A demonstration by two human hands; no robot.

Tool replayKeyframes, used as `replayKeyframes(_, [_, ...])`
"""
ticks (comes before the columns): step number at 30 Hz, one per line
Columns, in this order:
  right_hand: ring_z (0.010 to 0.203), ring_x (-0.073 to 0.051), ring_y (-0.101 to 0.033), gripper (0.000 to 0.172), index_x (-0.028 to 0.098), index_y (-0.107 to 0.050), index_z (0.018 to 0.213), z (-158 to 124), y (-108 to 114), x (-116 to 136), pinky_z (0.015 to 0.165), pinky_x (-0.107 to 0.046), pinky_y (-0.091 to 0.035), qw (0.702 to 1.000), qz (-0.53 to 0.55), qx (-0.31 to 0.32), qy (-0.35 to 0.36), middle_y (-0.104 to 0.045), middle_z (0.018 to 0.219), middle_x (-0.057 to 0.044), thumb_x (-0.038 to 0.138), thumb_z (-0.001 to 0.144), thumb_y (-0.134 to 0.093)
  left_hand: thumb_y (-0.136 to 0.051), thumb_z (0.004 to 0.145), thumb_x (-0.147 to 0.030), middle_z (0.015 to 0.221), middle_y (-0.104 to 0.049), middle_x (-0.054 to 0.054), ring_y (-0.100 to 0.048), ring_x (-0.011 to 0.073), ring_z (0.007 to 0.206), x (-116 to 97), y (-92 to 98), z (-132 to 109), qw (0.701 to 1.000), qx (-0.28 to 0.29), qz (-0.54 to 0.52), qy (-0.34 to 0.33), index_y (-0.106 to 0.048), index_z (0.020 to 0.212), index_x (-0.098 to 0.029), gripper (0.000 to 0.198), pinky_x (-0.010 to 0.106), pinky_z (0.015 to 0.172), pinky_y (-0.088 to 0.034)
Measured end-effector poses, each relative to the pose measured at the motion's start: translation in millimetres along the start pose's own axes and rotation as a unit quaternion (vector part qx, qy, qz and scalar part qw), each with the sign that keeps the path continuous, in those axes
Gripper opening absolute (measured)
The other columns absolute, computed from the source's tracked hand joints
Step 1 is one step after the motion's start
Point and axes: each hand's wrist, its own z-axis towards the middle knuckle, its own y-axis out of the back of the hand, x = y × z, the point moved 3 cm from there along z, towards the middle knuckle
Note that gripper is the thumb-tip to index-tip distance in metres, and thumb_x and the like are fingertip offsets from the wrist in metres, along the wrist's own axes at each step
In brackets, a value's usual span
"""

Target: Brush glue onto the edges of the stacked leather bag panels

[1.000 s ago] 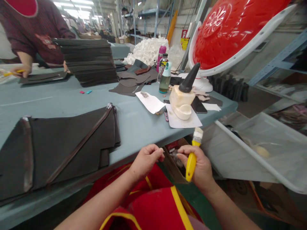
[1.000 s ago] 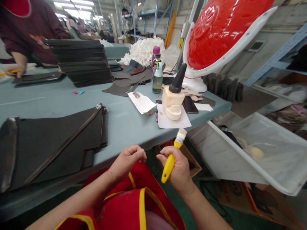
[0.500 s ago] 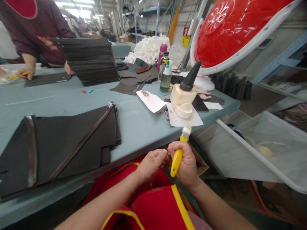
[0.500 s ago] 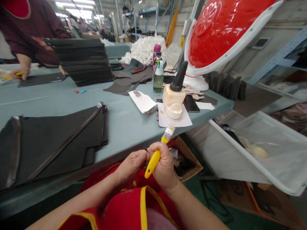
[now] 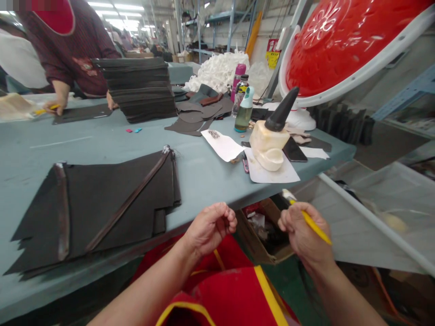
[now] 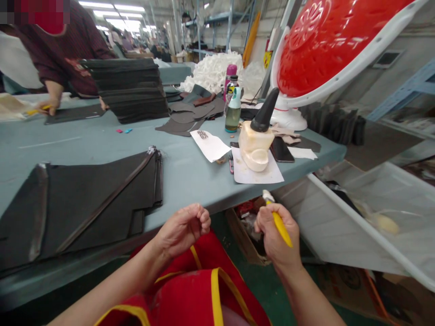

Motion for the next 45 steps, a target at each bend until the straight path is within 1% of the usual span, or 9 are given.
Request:
replayKeyframes(3, [0.037, -0.009, -0.031, 0.039, 0.022, -0.053, 0.080, 5, -16, 6, 0.040, -0.023, -0.032, 0.980, 0.164, 0.050, -0.098, -0.033, 0.039, 0.009, 0.060, 0.078, -0.046, -0.058, 0.074, -0.031, 0.065, -0.050, 0.000, -0.046, 0.0079, 0.057, -5, 5.1, 2, 0.999, -0.031, 0.042, -0.013, -0.050, 0.064, -0.013, 0.022, 0.021, 0.055, -0.036])
replayKeyframes(7, [0.038, -0.011, -0.036, 0.053, 0.019, -0.059, 0.082, 10, -21, 5, 0.043, -0.025, -0.035, 0.969, 0.193, 0.012, -0.151, -0.038, 0.039, 0.006, 0.068, 0.075, -0.038, -0.064, 0.066, -0.028, 0.063, -0.052, -0.001, -0.046, 0.0065, 0.054, -16, 9.9, 5, 0.987, -0.099, 0.124, -0.032, -0.050, 0.069, -0.015, 0.020, 0.018, 0.052, -0.034])
replayKeyframes(10, [0.040, -0.010, -0.038, 0.046, 0.019, -0.058, 0.073, 10, -21, -1, 0.045, -0.025, -0.037, 0.946, 0.249, 0.005, -0.208, -0.035, 0.038, 0.006, 0.063, 0.075, -0.045, -0.061, 0.064, -0.025, 0.060, -0.052, -0.002, -0.045, 0.0066, 0.052, -23, 8.1, 5, 0.954, -0.152, 0.253, -0.058, -0.054, 0.076, -0.014, 0.017, 0.018, 0.051, -0.033])
replayKeyframes(12, [0.043, -0.010, -0.040, 0.031, 0.020, -0.058, 0.072, 8, -22, -3, 0.048, -0.024, -0.038, 0.931, 0.280, 0.013, -0.235, -0.034, 0.039, 0.007, 0.051, 0.075, -0.057, -0.058, 0.065, -0.025, 0.059, -0.053, -0.002, -0.045, 0.0076, 0.053, -24, 3.7, 5, 0.917, -0.173, 0.353, -0.073, -0.057, 0.075, -0.014, 0.016, 0.018, 0.050, -0.034])
replayKeyframes(15, [0.047, -0.009, -0.045, 0.014, 0.020, -0.058, 0.074, 4, -24, 2, 0.052, -0.023, -0.041, 0.932, 0.286, 0.034, -0.221, -0.036, 0.042, 0.007, 0.032, 0.074, -0.065, -0.055, 0.065, -0.023, 0.060, -0.055, 0.000, -0.046, 0.0089, 0.054, -21, -4.6, 6, 0.876, -0.178, 0.440, -0.083, -0.060, 0.070, -0.014, 0.012, 0.019, 0.050, -0.036])
replayKeyframes(18, [0.048, -0.009, -0.045, 0.010, 0.020, -0.057, 0.074, 0, -27, 7, 0.054, -0.023, -0.041, 0.946, 0.264, 0.054, -0.181, -0.037, 0.045, 0.007, 0.028, 0.076, -0.063, -0.053, 0.063, -0.019, 0.059, -0.057, 0.000, -0.048, 0.0093, 0.053, -18, -10.7, 7, 0.862, -0.179, 0.467, -0.089, -0.061, 0.067, -0.013, 0.010, 0.019, 0.050, -0.038])
replayKeyframes(31, [0.055, -0.012, -0.049, 0.013, 0.020, -0.057, 0.075, -9, -40, 13, 0.055, -0.026, -0.040, 0.986, 0.120, 0.090, -0.068, -0.051, 0.056, 0.003, 0.031, 0.074, -0.064, -0.052, 0.059, -0.017, 0.052, -0.056, 0.000, -0.048, 0.0089, 0.048, -16, -9.6, 11, 0.858, -0.220, 0.458, -0.068, -0.059, 0.059, -0.013, 0.008, 0.018, 0.045, -0.036])
replayKeyframes(39, [0.055, -0.011, -0.049, 0.014, 0.020, -0.057, 0.077, -9, -39, 10, 0.054, -0.024, -0.039, 0.986, 0.110, 0.095, -0.077, -0.050, 0.055, 0.003, 0.031, 0.073, -0.064, -0.049, 0.059, -0.017, 0.049, -0.051, -0.002, -0.044, 0.0080, 0.046, -15, -7.1, 13, 0.847, -0.219, 0.479, -0.068, -0.054, 0.055, -0.014, 0.008, 0.017, 0.042, -0.032])
replayKeyframes(45, [0.046, -0.009, -0.043, 0.019, 0.018, -0.058, 0.073, -9, -40, 6, 0.048, -0.023, -0.039, 0.979, 0.147, 0.050, -0.132, -0.039, 0.046, 0.006, 0.034, 0.071, -0.067, -0.046, 0.060, -0.015, 0.051, -0.052, -0.002, -0.044, 0.0088, 0.048, -22, -10.6, 11, 0.799, -0.209, 0.553, -0.109, -0.056, 0.054, -0.015, 0.011, 0.019, 0.046, -0.033])
